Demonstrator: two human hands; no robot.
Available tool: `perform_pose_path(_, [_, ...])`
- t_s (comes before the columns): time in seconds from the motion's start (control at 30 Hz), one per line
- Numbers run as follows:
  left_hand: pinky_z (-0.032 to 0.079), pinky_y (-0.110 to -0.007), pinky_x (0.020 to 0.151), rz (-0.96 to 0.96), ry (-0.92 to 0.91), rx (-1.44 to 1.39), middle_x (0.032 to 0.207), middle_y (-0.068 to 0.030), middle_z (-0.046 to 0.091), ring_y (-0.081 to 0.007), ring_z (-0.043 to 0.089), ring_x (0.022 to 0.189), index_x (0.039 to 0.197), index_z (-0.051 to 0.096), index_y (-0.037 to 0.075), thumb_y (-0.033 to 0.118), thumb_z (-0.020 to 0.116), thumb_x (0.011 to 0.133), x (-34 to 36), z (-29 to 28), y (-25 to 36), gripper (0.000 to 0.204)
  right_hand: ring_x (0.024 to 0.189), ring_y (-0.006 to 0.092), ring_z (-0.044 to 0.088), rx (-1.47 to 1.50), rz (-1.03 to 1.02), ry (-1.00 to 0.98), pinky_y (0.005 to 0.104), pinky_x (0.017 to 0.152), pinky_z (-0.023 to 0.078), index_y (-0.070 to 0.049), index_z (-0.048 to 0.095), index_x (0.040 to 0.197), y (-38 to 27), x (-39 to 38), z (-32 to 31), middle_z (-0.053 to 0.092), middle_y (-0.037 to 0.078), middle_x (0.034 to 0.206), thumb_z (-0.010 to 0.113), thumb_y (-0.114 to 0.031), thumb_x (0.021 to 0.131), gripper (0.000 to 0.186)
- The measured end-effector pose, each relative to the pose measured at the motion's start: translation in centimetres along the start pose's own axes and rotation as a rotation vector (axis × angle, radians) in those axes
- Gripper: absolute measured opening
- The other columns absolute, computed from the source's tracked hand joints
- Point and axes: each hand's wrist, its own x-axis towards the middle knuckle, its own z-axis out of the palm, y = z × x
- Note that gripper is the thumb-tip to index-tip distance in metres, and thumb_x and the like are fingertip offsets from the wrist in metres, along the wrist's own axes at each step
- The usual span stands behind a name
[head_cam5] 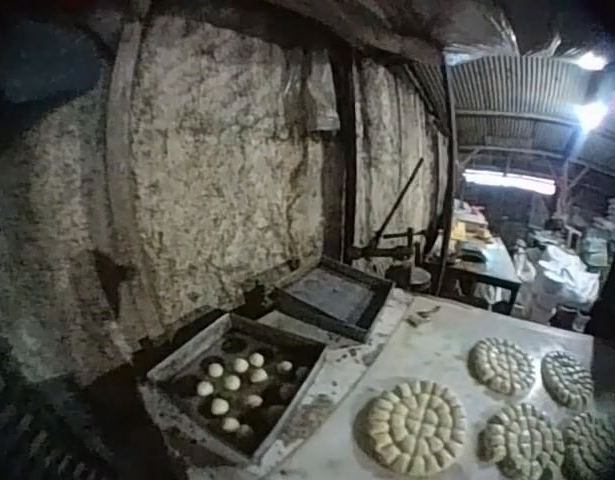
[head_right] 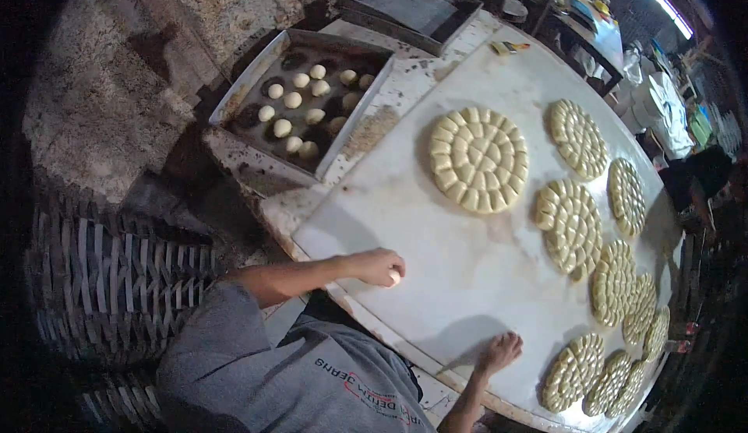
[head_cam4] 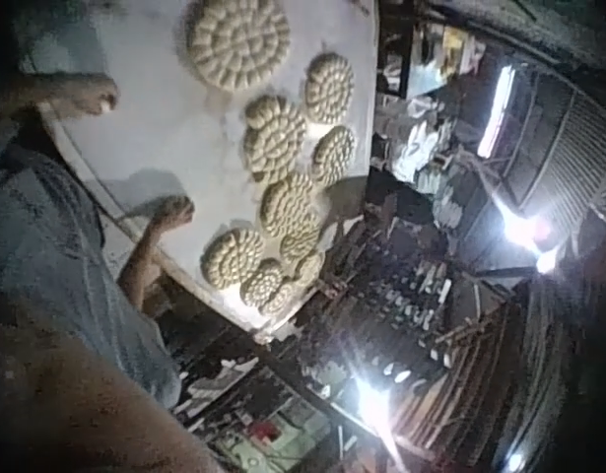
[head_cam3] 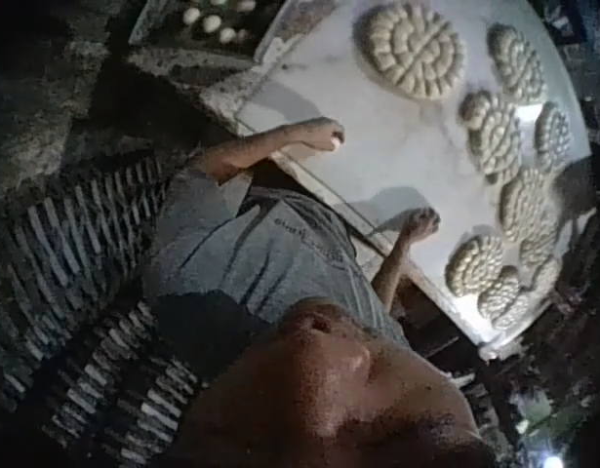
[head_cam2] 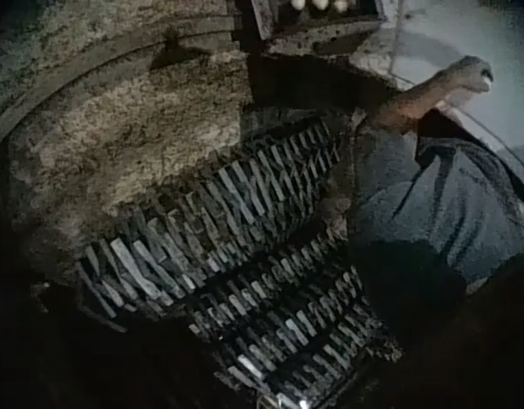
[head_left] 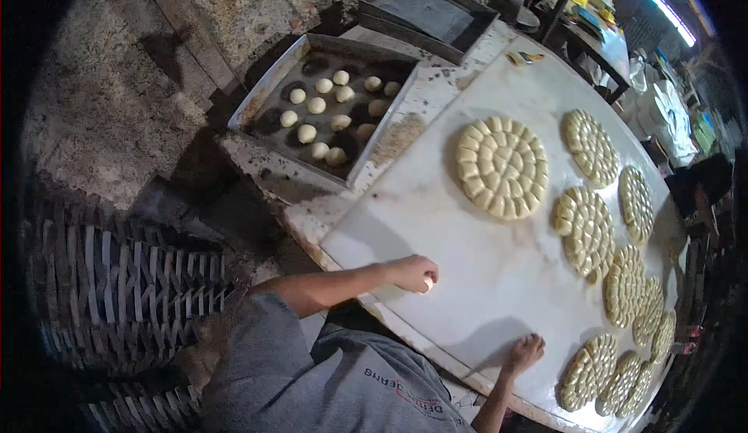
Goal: The recorder is shaping dough balls and placing them onto baking trays in a bakery production area.
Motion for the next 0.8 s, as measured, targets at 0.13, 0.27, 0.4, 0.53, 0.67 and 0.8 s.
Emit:
perform_pose_path(0.13, [0.047, -0.031, 0.076, -0.18, 0.2, -0.408, 0.093, -0.0073, 0.06, -0.0134, 0.056, 0.086, 0.099, 0.057, 0.003, 0.005, 0.068, 0.069, -1.3, -16.9, -5.4, 0.032, 0.087, 0.0292, 0.055, 0.15, 0.283, 0.017, 0.0381, 0.073, 0.046, 0.001, 0.056, 0.104, -2.3, -2.8, -1.0, 0.057, 0.013, 0.088, 0.055, -0.011, 0.081, 0.025])
perform_pose_path(0.27, [0.046, -0.035, 0.081, -0.39, 0.867, -0.216, 0.099, -0.0132, 0.062, -0.0275, 0.058, 0.098, 0.1, 0.06, 0.004, 0.016, 0.066, 0.076, -1.5, -27.8, -17.1, 0.027, 0.086, 0.0201, 0.056, 1.251, 0.787, -0.24, 0.033, 0.071, 0.048, -0.003, 0.049, 0.117, -15.5, 0.0, -1.1, 0.056, 0.009, 0.102, 0.05, -0.02, 0.091, 0.031])
perform_pose_path(0.4, [0.045, -0.035, 0.086, -0.36, 0.703, 0.21, 0.108, -0.0171, 0.06, -0.0313, 0.056, 0.105, 0.11, 0.057, 0.001, 0.017, 0.065, 0.078, 0.6, -28.5, -24.0, 0.037, 0.101, 0.0214, 0.052, 1.471, 0.226, -0.649, 0.0324, 0.088, 0.043, 0.002, 0.044, 0.125, -34.5, 7.1, -0.8, 0.052, 0.015, 0.117, 0.056, -0.02, 0.084, 0.048])
perform_pose_path(0.53, [0.044, -0.032, 0.091, -0.134, 0.999, -0.53, 0.118, -0.0186, 0.055, -0.0259, 0.053, 0.111, 0.122, 0.047, -0.004, 0.023, 0.061, 0.086, -3.5, -29.0, -20.0, 0.047, 0.108, 0.0232, 0.05, 1.534, -0.229, -0.33, 0.0326, 0.09, 0.043, 0.002, 0.031, 0.135, -55.3, 10.0, -6.4, 0.05, 0.015, 0.117, 0.058, 0.003, 0.077, 0.064])
perform_pose_path(0.67, [0.045, -0.029, 0.085, -0.042, 0.627, -1.156, 0.106, -0.0096, 0.057, -0.0153, 0.055, 0.094, 0.111, 0.051, -0.001, 0.016, 0.053, 0.091, -6.4, -26.9, -13.7, 0.027, 0.098, 0.0339, 0.054, 0.914, -0.458, 0.105, 0.0386, 0.086, 0.044, -0.005, 0.049, 0.114, -63.7, 12.5, 0.2, 0.054, 0.017, 0.108, 0.067, -0.01, 0.07, 0.047])
perform_pose_path(0.8, [0.042, -0.03, 0.084, 0.096, 0.524, -1.18, 0.097, -0.0082, 0.057, -0.014, 0.053, 0.091, 0.106, 0.052, 0.002, 0.017, 0.048, 0.092, -6.2, -19.2, -10.1, 0.021, 0.105, 0.0375, 0.049, 0.639, -0.511, -0.144, 0.0433, 0.09, 0.04, -0.005, 0.051, 0.11, -58.4, 11.2, 10.9, 0.054, 0.017, 0.113, 0.07, -0.018, 0.071, 0.045])
